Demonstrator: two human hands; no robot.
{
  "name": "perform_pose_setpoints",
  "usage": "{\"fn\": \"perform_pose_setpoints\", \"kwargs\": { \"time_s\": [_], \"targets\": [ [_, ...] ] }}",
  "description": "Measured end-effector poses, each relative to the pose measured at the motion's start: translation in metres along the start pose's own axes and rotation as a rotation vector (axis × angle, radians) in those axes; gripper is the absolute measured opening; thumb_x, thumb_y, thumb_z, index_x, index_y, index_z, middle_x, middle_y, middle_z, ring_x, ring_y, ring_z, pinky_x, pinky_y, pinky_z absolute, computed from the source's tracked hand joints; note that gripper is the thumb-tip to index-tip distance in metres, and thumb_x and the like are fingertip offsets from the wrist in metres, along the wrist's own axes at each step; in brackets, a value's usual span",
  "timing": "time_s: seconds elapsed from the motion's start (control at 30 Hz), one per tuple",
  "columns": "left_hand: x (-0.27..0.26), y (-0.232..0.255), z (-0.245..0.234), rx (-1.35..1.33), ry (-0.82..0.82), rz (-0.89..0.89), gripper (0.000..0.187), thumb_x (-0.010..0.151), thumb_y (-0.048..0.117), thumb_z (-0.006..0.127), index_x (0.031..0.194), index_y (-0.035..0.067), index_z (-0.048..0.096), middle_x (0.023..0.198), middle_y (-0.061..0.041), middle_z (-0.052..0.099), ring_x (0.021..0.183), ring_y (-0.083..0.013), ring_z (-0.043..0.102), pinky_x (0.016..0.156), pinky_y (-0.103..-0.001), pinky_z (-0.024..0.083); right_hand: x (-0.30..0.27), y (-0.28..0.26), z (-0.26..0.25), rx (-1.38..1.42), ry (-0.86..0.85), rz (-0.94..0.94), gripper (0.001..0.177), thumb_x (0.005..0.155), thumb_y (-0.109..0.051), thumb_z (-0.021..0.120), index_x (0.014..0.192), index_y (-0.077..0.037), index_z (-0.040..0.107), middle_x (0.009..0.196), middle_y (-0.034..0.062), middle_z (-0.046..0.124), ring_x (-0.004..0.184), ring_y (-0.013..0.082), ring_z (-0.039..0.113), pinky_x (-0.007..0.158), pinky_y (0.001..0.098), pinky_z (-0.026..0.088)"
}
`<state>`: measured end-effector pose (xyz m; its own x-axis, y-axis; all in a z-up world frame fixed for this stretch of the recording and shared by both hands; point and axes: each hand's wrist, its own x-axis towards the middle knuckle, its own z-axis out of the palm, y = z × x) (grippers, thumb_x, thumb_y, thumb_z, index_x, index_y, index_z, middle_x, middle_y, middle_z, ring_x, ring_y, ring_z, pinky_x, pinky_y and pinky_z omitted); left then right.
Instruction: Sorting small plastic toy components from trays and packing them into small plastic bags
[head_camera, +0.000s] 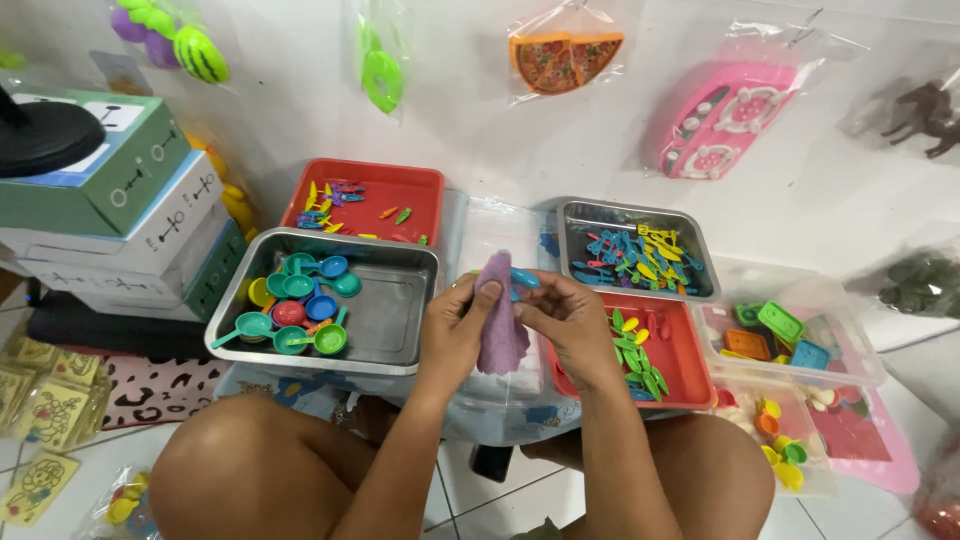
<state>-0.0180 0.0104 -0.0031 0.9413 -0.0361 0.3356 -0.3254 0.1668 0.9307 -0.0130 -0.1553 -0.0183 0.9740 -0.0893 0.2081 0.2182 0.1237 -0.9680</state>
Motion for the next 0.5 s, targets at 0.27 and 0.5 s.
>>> {"fn": "perform_pose_setpoints", "kwargs": {
  "time_s": [0.27,0.5],
  "targets": [
    [0.005,-0.009,0.016,-0.357,0.177,-0.273,0.025,0.106,0.029,0.059,0.091,0.011,0.07,0.086,0.001,0.06,0.086,-0.0107,0.059,0.084,-0.03,0.052,0.01,0.011,-0.003,0.065,0.107,-0.055,0.041,0.08,0.005,0.081,0.119,-0.001,0.072,0.086,0.0093,0.069,0.079,0.0183,0.072,0.072,0.031,0.062],
    [0.018,-0.018,-0.005,-0.842,0.483,-0.565,0.058,0.093,0.066,0.055,0.121,0.016,0.065,0.109,-0.005,0.066,0.103,-0.0216,0.065,0.093,-0.039,0.051,0.028,0.037,-0.047,-0.413,0.081,0.106,0.028,0.079,-0.004,0.077,0.107,-0.007,0.075,0.084,0.0059,0.069,0.075,0.0148,0.069,0.066,0.0294,0.058]
  ]
}}
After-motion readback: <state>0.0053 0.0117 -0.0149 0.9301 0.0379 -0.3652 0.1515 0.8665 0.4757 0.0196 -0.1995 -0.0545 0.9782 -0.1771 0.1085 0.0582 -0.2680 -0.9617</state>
